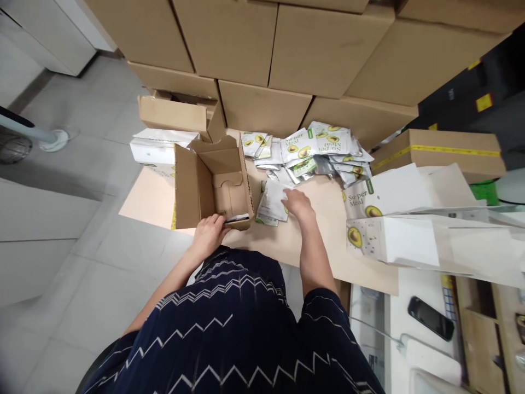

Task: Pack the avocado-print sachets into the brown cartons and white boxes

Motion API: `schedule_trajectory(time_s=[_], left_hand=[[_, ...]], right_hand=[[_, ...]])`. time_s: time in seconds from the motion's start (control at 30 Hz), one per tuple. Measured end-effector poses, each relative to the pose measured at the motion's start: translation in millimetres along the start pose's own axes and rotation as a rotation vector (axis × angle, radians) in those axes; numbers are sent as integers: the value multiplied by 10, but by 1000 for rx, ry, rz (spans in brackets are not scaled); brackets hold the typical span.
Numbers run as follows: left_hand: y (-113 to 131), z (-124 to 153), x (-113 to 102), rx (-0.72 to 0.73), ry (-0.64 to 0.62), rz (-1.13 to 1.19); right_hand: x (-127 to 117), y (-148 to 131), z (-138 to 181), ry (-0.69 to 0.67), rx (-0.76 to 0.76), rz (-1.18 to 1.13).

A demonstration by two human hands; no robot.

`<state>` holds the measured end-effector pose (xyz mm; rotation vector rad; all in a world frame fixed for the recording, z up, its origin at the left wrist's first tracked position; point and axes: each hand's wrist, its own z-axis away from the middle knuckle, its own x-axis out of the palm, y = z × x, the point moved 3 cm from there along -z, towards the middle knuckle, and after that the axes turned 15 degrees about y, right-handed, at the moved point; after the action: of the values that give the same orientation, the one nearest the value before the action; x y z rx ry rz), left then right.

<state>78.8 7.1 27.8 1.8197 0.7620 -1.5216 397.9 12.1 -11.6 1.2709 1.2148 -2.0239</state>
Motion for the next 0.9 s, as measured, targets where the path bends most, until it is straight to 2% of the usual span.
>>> schedule_trajectory(time_s=[0.03, 0.07, 0.13, 0.23, 0.33, 0.4, 0.5, 0.67, 0.8, 0.9], left_hand=[[-2, -1, 3, 7, 0, -4], [-3, -2, 8, 13, -1, -6], [-2, -3, 19, 22, -2, -4], [-2, -3, 40, 29, -4, -3], [-8, 3, 56, 27, -8, 4], [-13, 14, 54, 22, -13, 12], [-12, 45, 34, 25, -22, 9], [8, 95, 10, 45, -26, 6], [12, 106, 20, 56, 0, 6], [3, 111, 33, 51, 0, 3]], right_hand=[[112, 78, 52, -97, -1, 104], [216, 125, 98, -139, 11, 155], [417, 125, 168, -92, 53, 153], [764, -35, 255, -3, 106, 123], [1080, -232, 362, -4, 67, 217], [1185, -299, 440, 34, 13, 297], [1201, -268, 555, 94, -70, 340], [1076, -70, 668, 144, -164, 299], [952, 33, 628, 156, -96, 152], [799, 55, 540, 231, 27, -177]])
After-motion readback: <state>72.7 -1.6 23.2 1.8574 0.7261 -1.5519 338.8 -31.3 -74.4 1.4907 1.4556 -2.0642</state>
